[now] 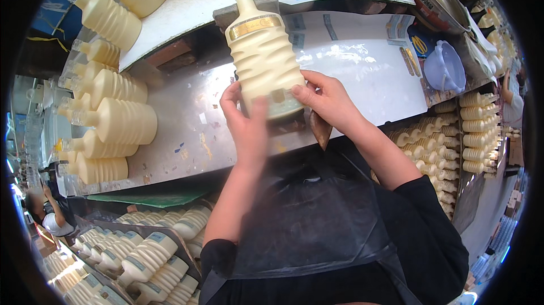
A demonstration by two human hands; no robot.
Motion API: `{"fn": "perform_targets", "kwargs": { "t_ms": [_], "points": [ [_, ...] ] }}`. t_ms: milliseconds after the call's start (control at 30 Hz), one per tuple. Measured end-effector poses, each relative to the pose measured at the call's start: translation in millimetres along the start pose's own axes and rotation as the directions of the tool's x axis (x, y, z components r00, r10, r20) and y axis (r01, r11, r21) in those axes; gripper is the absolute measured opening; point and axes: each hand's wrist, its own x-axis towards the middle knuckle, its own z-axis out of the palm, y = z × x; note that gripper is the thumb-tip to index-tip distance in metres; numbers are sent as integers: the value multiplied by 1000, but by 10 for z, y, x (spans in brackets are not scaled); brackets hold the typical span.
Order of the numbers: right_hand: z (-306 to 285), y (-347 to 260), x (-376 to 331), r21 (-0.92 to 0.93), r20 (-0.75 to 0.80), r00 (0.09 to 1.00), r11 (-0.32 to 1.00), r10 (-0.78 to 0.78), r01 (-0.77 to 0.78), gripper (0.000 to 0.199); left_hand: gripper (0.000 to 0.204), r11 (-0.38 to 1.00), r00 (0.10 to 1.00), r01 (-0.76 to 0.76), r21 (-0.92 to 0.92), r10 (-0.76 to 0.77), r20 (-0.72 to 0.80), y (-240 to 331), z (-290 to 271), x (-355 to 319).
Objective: The person applies adhesive labels to the neck and body of cream-colored plastic bottles. They peel labels from a sheet, align them on the bottles, and smooth them down by hand. The person also handles sheets of labels, separating and organizing them on the work surface.
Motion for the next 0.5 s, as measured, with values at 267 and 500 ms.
{"fn": "perform_targets", "kwargs": {
  "t_ms": [267,500],
  "points": [
    [-9,11,47,-6,-60,997,999,-43,42,53,59,996,999,45,-82,-44,14,47,-16,-1],
    [182,-493,-21,-529,-217,964,848,-153,15,72,60,996,999,46,76,-47,6,102,-8,-2]
  ]
}}
